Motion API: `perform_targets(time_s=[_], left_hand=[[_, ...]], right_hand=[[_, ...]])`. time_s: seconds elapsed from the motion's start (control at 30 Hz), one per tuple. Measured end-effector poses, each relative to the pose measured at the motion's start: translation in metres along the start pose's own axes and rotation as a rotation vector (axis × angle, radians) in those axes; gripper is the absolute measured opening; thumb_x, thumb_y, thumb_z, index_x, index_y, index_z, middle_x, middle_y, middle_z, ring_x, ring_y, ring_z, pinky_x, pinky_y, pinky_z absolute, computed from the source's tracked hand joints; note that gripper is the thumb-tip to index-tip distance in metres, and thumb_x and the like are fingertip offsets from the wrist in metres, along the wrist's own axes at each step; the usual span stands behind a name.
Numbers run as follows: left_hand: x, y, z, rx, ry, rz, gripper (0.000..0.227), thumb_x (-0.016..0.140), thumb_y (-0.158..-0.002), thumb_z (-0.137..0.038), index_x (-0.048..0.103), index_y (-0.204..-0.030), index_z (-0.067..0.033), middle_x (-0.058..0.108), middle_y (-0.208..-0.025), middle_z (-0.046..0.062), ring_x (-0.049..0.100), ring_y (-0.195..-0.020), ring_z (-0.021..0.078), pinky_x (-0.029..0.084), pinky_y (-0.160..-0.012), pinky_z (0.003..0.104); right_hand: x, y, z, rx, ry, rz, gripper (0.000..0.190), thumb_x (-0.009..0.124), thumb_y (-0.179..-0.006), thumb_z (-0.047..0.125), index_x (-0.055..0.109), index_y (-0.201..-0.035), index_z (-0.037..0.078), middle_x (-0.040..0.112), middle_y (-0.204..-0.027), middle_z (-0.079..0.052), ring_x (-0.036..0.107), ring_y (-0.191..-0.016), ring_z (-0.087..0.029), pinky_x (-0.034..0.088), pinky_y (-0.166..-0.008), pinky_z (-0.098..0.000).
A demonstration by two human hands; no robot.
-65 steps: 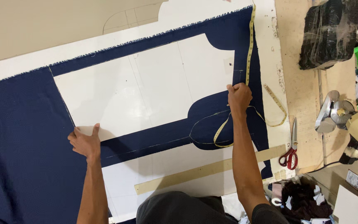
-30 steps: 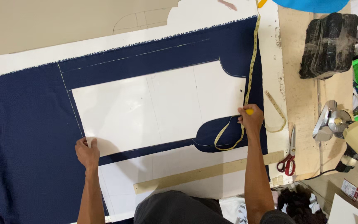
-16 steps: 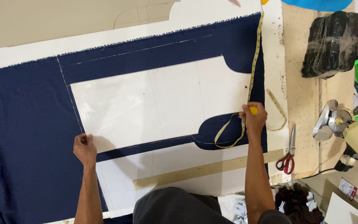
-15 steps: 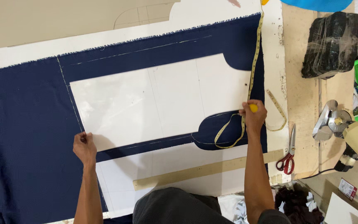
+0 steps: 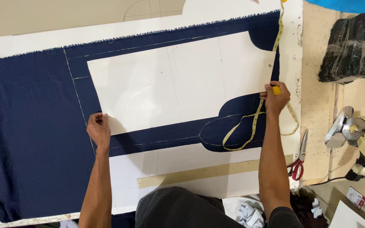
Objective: The person places a white paper pattern on a large piece of dark blue fabric and uses a yellow chalk marker to trace the pattern's outline. They then remove the pattern and use a long wooden ruler to draw additional straight lines on the fabric.
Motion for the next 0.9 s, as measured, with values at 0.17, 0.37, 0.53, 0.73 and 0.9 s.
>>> perform_targets(time_s=[0.17,0.37,0.53,0.73,0.9], left_hand=[[0.005,-0.003,-0.007,0.018,-0.008,-0.003,0.018,0.077,-0.095,-0.011,0.073,-0.103,0.0043,0.074,-0.089,0.014,0.07,-0.074,0.0196,0.057,-0.067,0.032],[0.008,-0.006,-0.006,-0.047,-0.007,-0.001,0.017,0.077,-0.094,-0.012,0.073,-0.102,0.0029,0.075,-0.089,0.013,0.071,-0.075,0.0197,0.058,-0.068,0.034],[0.012,-0.007,-0.001,-0.082,-0.016,0.006,0.017,0.077,-0.094,-0.013,0.073,-0.103,0.0015,0.075,-0.09,0.012,0.071,-0.075,0.0193,0.059,-0.068,0.033],[0.011,-0.01,0.0,-0.061,-0.05,-0.031,0.021,0.081,-0.09,-0.016,0.073,-0.1,0.0004,0.076,-0.089,0.011,0.073,-0.075,0.022,0.058,-0.069,0.037],[0.011,-0.008,-0.003,-0.079,-0.027,-0.07,0.023,0.083,-0.086,-0.019,0.073,-0.097,-0.0008,0.076,-0.087,0.011,0.073,-0.075,0.0232,0.058,-0.07,0.038]], right_hand=[[-0.004,-0.005,0.006,-0.048,-0.01,-0.018,0.011,0.071,-0.096,-0.001,0.068,-0.106,-0.004,0.071,-0.088,-0.013,0.071,-0.063,-0.016,0.06,-0.053,-0.0255],[-0.004,-0.002,0.02,-0.113,0.07,-0.018,0.009,0.071,-0.096,-0.001,0.068,-0.105,-0.004,0.072,-0.089,-0.013,0.072,-0.063,-0.015,0.059,-0.052,-0.0244],[-0.005,-0.003,0.017,-0.071,0.023,-0.027,0.009,0.072,-0.095,-0.001,0.069,-0.104,-0.004,0.072,-0.088,-0.012,0.071,-0.062,-0.015,0.058,-0.052,-0.0245],[-0.006,-0.019,-0.011,-0.079,-0.033,0.0,0.009,0.072,-0.095,-0.003,0.067,-0.103,-0.005,0.07,-0.086,-0.013,0.071,-0.063,-0.018,0.058,-0.053,-0.0263],[-0.009,-0.024,-0.02,-0.097,-0.088,0.02,0.009,0.073,-0.098,-0.005,0.066,-0.104,-0.007,0.068,-0.091,-0.014,0.072,-0.067,-0.021,0.062,-0.056,-0.0282]])
Point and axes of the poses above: each hand's wrist, its own y-axis away from the middle knuckle, its own x-axis out of the palm, z = x × y, the point moved 8 cm from there along -y, towards the middle knuckle
